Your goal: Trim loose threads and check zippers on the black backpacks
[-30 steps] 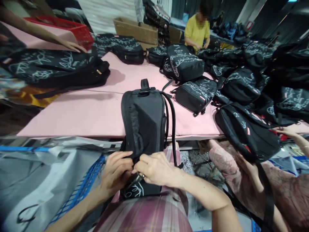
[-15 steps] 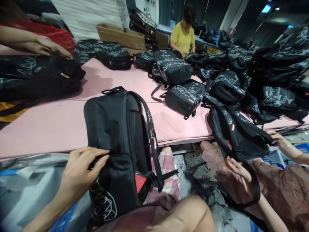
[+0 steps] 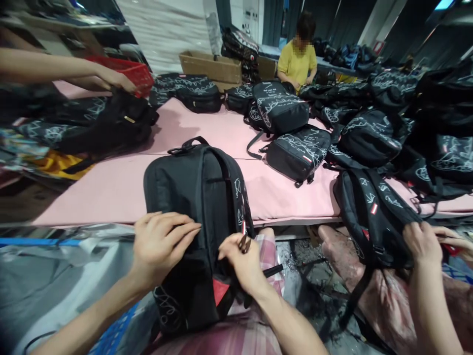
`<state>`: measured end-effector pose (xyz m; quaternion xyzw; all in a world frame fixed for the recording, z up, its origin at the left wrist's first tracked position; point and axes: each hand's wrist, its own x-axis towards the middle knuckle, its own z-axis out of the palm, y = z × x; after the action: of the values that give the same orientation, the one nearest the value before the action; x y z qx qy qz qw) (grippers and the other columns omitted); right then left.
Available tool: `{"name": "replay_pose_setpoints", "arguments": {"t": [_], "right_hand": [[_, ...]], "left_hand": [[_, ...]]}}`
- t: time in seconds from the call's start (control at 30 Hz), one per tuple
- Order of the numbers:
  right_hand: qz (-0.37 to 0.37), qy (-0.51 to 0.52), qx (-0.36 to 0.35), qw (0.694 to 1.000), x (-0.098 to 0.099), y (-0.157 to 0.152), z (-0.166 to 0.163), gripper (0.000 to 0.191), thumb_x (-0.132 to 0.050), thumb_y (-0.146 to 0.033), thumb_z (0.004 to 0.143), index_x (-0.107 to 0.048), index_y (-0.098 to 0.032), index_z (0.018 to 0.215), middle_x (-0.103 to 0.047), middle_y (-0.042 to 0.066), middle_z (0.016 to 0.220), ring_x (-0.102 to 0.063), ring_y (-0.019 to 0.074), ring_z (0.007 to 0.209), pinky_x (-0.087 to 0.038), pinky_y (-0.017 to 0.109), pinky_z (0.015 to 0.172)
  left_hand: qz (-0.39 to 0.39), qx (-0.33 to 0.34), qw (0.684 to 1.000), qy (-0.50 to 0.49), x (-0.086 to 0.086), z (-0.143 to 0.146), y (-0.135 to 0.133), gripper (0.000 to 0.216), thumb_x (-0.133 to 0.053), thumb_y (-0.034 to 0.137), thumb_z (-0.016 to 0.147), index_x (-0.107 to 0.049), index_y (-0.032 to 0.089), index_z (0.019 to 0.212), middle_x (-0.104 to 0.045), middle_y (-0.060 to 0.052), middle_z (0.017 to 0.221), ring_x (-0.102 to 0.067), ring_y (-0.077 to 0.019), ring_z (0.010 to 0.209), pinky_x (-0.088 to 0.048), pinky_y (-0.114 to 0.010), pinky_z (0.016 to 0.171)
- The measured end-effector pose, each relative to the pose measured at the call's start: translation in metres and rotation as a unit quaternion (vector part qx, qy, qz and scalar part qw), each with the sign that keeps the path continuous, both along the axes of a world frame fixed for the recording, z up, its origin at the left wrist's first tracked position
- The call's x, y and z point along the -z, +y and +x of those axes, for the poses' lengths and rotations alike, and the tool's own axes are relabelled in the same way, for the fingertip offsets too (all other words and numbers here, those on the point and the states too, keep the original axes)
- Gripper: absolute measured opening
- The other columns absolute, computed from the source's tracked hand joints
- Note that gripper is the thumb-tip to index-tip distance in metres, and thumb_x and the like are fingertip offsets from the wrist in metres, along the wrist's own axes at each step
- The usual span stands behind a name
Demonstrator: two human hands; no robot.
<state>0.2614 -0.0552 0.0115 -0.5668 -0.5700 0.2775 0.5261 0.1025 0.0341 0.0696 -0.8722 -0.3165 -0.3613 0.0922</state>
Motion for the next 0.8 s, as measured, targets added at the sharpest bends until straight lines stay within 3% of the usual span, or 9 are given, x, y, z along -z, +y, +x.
{"name": "replay_pose_setpoints", "arguments": {"t": [0.13,0.23,0.33,0.47,0.57,0.67,0.8], "right_hand": [[-0.085,0.054,0.084,0.991,0.015,0.011,0.010,0.028,-0.042,-0.036,0.089,-0.061,-0.016,0.085,-0.061,0.001,0.064,-0.057,0.0136,0.057,-0.045,0.024,0.054],[-0.084,-0.054,0.109,0.989,0.021,0.003,0.016,0.032,-0.050,-0.036,0.085,-0.053,-0.018,0.111,-0.065,0.006,0.093,-0.062,0.0195,0.084,-0.048,0.031,0.071],[-0.068,-0.140,0.106,0.982,0.025,-0.003,0.019,0.032,-0.049,-0.032,0.086,-0.047,-0.018,0.115,-0.063,0.009,0.102,-0.061,0.0220,0.093,-0.047,0.034,0.075],[-0.035,-0.163,0.086,0.982,0.034,0.001,0.019,0.019,-0.045,-0.027,0.089,-0.054,-0.018,0.104,-0.065,0.007,0.092,-0.061,0.0202,0.085,-0.046,0.032,0.071],[0.001,-0.144,0.077,0.987,0.038,0.010,0.018,0.017,-0.050,-0.028,0.088,-0.059,-0.019,0.099,-0.066,0.006,0.093,-0.060,0.0189,0.087,-0.043,0.031,0.075],[0.030,-0.140,0.081,0.986,0.038,0.017,0.014,0.015,-0.053,-0.028,0.087,-0.064,-0.020,0.094,-0.067,0.005,0.091,-0.060,0.0178,0.087,-0.039,0.032,0.077],[0.038,-0.133,0.072,0.988,0.034,0.025,0.007,0.014,-0.054,-0.027,0.087,-0.066,-0.020,0.092,-0.069,0.003,0.088,-0.061,0.0163,0.084,-0.035,0.032,0.075]], "left_hand": [[0.032,0.061,0.987,0.147,-0.018,0.020,0.007,0.016,-0.052,0.012,0.084,-0.063,0.024,0.083,-0.067,0.001,0.080,-0.056,-0.0197,0.090,-0.026,-0.050,0.096],[0.030,0.089,0.957,0.275,-0.025,0.035,0.016,0.019,-0.049,0.011,0.084,-0.063,0.020,0.075,-0.062,0.000,0.068,-0.055,-0.0196,0.088,-0.020,-0.056,0.101],[-0.012,0.120,0.932,0.342,-0.024,0.046,0.024,0.014,-0.058,0.021,0.080,-0.063,0.020,0.067,-0.059,0.001,0.061,-0.053,-0.0197,0.078,-0.024,-0.057,0.099],[-0.033,0.124,0.914,0.384,-0.019,0.056,0.028,0.016,-0.063,0.017,0.075,-0.062,0.018,0.059,-0.059,-0.002,0.059,-0.052,-0.0203,0.073,-0.032,-0.052,0.094],[-0.033,0.131,0.911,0.389,-0.018,0.055,0.031,0.014,-0.062,0.013,0.075,-0.062,0.017,0.062,-0.059,-0.004,0.061,-0.051,-0.0201,0.069,-0.039,-0.042,0.081],[-0.038,0.133,0.916,0.376,-0.018,0.049,0.034,0.013,-0.059,0.014,0.077,-0.061,0.015,0.063,-0.059,-0.005,0.064,-0.051,-0.0199,0.069,-0.039,-0.037,0.072],[-0.041,0.134,0.920,0.365,-0.018,0.043,0.035,0.012,-0.058,0.012,0.075,-0.061,0.015,0.064,-0.059,-0.005,0.066,-0.050,-0.0201,0.071,-0.037,-0.037,0.074]]}}
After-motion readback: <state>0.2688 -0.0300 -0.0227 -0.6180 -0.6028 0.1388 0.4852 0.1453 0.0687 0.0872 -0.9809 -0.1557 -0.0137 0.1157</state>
